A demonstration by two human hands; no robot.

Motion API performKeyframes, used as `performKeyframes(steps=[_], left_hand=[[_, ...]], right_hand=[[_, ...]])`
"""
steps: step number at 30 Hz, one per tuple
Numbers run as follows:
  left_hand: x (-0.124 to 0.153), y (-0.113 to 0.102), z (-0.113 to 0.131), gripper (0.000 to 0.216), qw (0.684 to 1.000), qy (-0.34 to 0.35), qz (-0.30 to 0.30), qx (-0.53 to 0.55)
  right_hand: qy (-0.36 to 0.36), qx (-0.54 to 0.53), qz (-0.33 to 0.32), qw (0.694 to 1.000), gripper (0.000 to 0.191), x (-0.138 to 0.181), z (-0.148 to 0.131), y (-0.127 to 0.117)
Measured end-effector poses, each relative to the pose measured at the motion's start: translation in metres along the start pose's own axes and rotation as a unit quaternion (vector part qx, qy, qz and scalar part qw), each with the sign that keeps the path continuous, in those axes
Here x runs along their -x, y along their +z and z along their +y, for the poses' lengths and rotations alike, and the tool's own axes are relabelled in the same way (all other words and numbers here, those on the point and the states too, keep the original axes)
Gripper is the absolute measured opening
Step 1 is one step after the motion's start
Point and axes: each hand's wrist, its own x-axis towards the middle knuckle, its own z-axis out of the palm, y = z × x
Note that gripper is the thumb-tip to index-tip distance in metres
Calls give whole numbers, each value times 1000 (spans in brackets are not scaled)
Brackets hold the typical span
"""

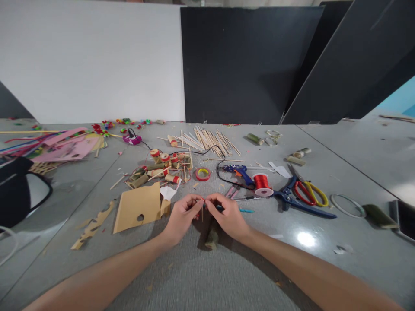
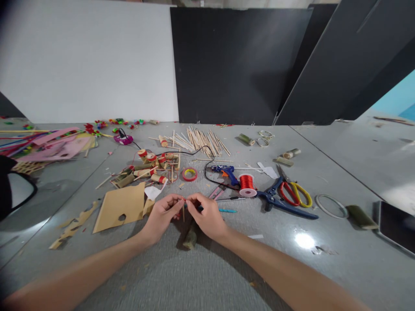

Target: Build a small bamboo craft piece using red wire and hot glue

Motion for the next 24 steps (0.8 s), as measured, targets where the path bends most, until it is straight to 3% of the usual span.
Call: performKeyframes(steps=[24], left_hand=[[-1,-2,-3,30,999,7,-42,-17]], right_hand=[[-21,18,23,999,5,2,0,2]])
